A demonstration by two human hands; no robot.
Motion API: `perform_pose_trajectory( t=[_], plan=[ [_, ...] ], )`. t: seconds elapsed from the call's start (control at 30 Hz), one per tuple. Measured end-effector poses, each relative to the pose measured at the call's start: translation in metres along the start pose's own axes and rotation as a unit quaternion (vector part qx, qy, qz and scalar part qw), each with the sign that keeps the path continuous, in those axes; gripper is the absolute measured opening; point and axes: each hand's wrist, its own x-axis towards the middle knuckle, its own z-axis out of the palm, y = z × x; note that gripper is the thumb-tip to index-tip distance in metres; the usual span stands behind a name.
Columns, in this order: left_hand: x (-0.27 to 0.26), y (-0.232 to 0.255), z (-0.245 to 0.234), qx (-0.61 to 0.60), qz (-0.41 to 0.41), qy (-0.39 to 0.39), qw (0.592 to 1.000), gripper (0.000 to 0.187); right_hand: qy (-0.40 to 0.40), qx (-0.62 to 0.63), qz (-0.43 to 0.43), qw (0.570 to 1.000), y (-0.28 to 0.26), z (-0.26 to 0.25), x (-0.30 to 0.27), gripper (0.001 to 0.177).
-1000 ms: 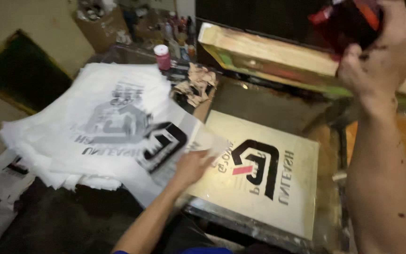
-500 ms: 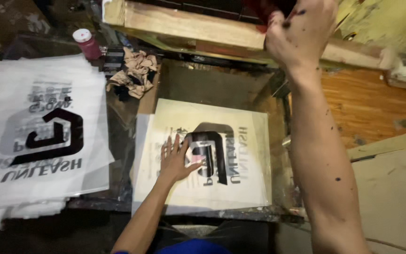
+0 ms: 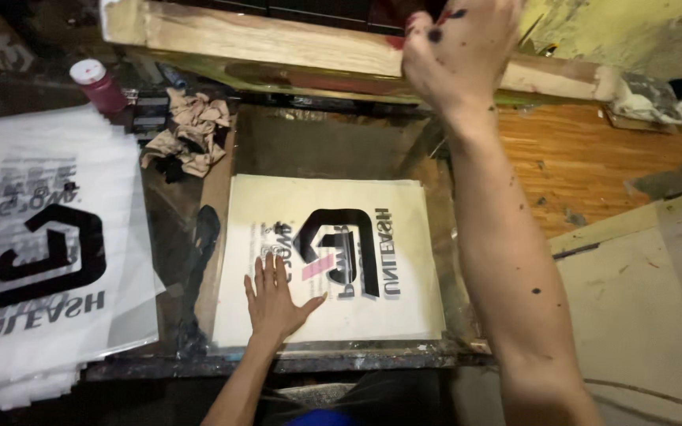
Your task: The person repeatedly places white tote bags under a screen printing frame, applies red ink with a squeegee, and pulls the ink across the screen to print a logo. They then lift the screen, remove the printed bag, and stack it with others.
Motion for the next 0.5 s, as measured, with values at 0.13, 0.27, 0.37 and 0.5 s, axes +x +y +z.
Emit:
perform_pose_trajectory(
  t=[0.13,0.27,0.37,0.5],
  plan=[
    [0.008,-0.002,-0.003,0.055,-0.003,-0.047,0.997,0.142,0.043,0.007,-0.1,0.994,-0.004,-0.017,0.0,0.028],
    [0.007,-0.005,-0.011,0.052,0.001,-0.051,0.997,0.142,0.056,0.031,-0.116,0.991,-0.016,-0.032,-0.003,0.03],
    [0.006,-0.004,-0.022,0.04,-0.006,-0.071,0.997,0.142,0.035,-0.002,-0.07,0.997,-0.006,-0.019,-0.003,0.035],
    [0.006,-0.01,-0.012,0.012,0.001,-0.047,0.999,0.141,0.045,0.023,-0.114,0.992,-0.016,-0.032,0.0,0.029]
  ],
)
